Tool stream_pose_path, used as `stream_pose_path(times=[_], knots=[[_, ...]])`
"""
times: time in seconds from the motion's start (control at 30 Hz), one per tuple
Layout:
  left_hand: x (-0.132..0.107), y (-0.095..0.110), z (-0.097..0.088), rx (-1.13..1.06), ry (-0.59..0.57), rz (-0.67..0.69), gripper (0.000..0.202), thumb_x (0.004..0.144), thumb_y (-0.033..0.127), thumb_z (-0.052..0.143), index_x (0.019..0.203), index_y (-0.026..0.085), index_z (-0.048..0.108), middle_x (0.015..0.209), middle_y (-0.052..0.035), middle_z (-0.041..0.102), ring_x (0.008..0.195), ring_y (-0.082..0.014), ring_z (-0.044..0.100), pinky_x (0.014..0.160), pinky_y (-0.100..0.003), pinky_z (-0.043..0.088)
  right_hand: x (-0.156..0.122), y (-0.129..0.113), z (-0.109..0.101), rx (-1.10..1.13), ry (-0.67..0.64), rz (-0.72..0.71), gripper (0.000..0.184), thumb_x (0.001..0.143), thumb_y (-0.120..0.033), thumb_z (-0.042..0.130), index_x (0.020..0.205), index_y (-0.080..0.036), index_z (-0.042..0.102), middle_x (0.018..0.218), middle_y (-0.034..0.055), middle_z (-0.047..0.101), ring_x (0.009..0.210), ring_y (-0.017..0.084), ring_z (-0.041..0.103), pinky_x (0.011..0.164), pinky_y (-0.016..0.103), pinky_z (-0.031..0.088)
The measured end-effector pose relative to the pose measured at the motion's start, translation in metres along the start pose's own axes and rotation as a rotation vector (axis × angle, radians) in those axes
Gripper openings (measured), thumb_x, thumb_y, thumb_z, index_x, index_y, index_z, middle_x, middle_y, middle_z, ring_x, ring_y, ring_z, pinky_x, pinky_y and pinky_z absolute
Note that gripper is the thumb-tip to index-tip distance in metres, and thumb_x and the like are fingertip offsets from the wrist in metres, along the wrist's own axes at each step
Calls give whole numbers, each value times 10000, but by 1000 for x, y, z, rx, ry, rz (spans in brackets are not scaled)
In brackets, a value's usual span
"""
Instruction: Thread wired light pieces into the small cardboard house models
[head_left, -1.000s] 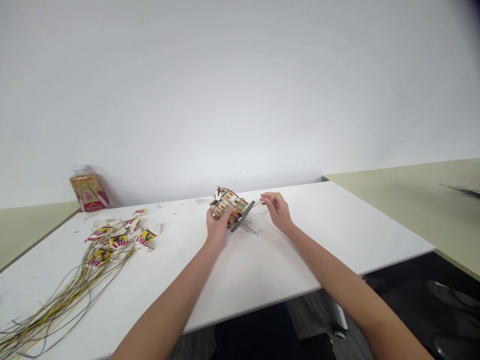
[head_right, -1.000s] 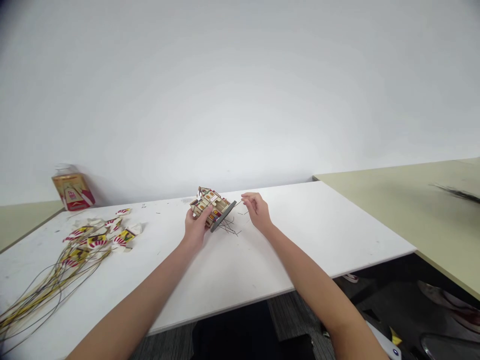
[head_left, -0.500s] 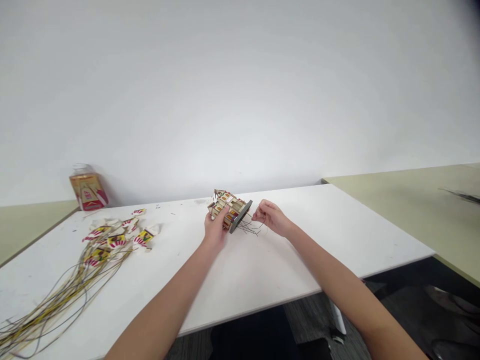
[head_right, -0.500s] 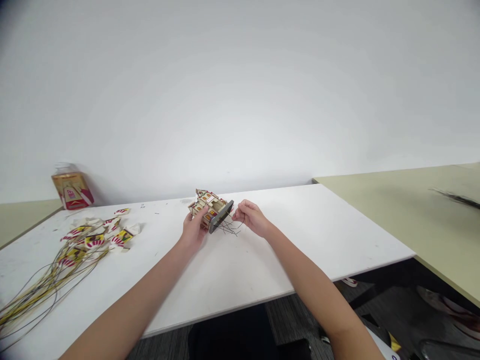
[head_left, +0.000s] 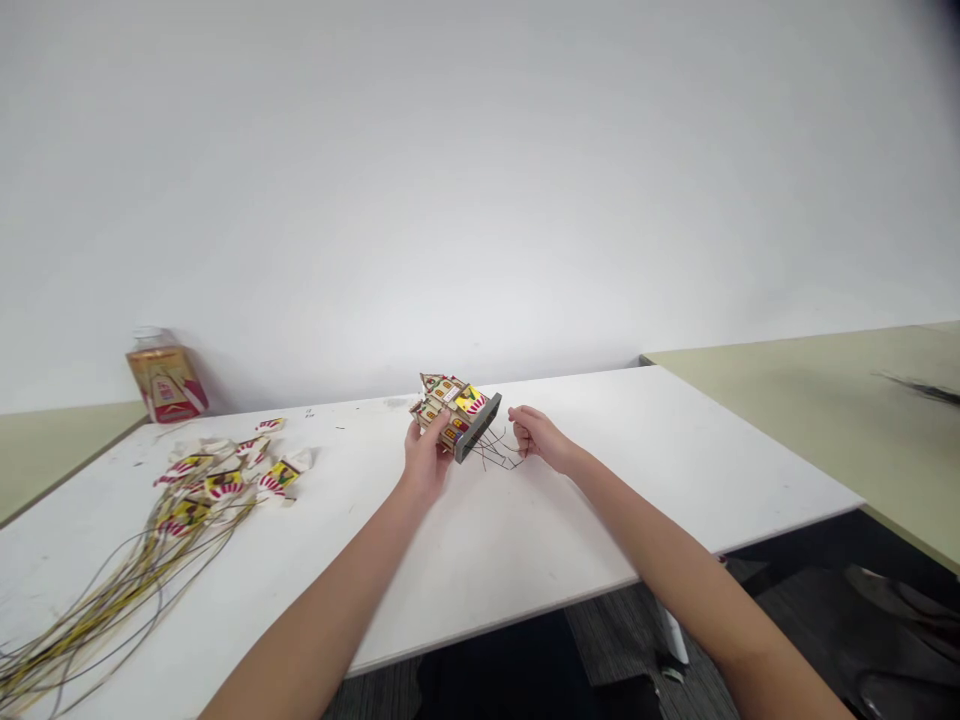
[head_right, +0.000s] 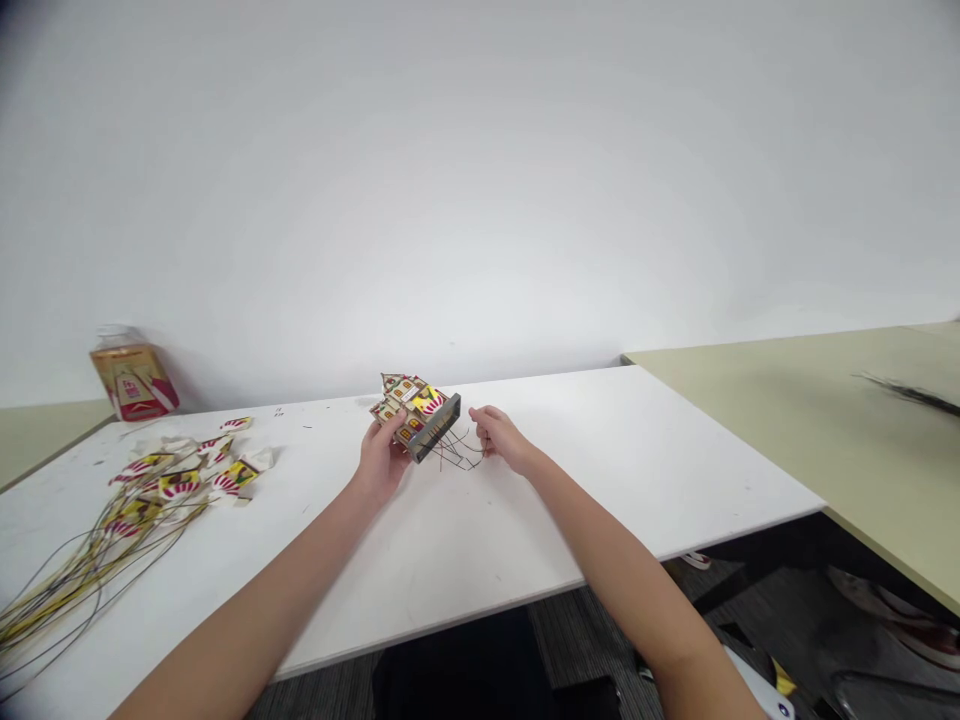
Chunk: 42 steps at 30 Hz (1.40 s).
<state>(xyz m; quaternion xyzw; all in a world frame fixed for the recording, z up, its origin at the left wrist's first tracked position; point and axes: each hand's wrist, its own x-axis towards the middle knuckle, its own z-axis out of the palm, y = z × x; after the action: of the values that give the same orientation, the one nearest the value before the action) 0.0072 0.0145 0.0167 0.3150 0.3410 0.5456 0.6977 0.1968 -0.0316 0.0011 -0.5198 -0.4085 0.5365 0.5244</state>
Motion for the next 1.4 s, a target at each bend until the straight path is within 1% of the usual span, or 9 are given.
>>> stream_pose_path(times=[0.23,0.3,0.37,0.5,0.6,0.73,0.93,1.27,1.4], knots=[[-5,-3,1,80,-14,14,562,602,279,821,1090,211,552,1022,-70,693,811,-197,687,644,-285,562,1,-2,-4,-145,184,-275,328,766,-541,616,836,-245,492,578,-87,312,490,84,325,495,242,282],[-6,-4,1,140,-8,43,601,595,274,832,1118,225,540,1039,-73,686,830,-211,692,661,-309,577,0,1,-6,-309,207,-436,281,810,-505,586,916,-253,520,566,-83,299,514,101,343,528,250,301],[-8,-6,1,207,-4,91,662,580,263,848,1156,244,524,1044,-75,680,848,-226,694,676,-338,591,0,3,-9,-599,255,-607,270,850,-459,556,1012,-243,536,587,-67,387,556,117,404,601,272,339],[-7,-11,-1,304,-10,130,770,548,272,875,1214,276,490,1042,-79,671,856,-252,697,675,-391,606,1,4,-16,-1152,449,-792,328,895,-374,519,1167,-192,541,900,64,649,817,192,579,828,365,347],[-5,-15,-3,312,-1,129,753,560,289,874,1208,265,493,1043,-87,670,867,-247,696,703,-391,607,2,3,-21,-1272,514,-901,317,919,-339,499,1203,-202,536,1122,114,658,1028,235,581,947,414,297],[-1,-18,-6,345,4,161,718,588,333,863,1202,267,496,1070,-82,667,906,-229,689,768,-381,597,1,1,-23,-1235,394,-1068,227,944,-265,468,1142,-248,579,1115,71,685,1047,195,599,1016,422,267],[1,-20,-11,446,-36,214,743,612,372,844,1250,279,474,1115,-78,661,947,-205,675,827,-357,571,2,2,-14,-1193,137,-1086,364,946,-160,382,1237,-271,569,1259,61,633,1164,199,549,963,399,370],[-3,-19,-12,353,-43,186,765,532,268,886,1207,259,526,1091,-80,671,926,-200,672,784,-305,564,-3,-3,-15,-1225,98,-1079,347,901,-160,444,1192,-255,608,1043,70,697,940,206,594,859,392,402],[-2,-20,-13,387,-54,205,754,564,300,871,1229,265,517,1102,-83,666,926,-199,670,756,-290,563,-6,-5,-19,-1284,64,-1089,385,867,-141,457,1210,-247,596,977,67,686,897,204,576,830,377,408]])
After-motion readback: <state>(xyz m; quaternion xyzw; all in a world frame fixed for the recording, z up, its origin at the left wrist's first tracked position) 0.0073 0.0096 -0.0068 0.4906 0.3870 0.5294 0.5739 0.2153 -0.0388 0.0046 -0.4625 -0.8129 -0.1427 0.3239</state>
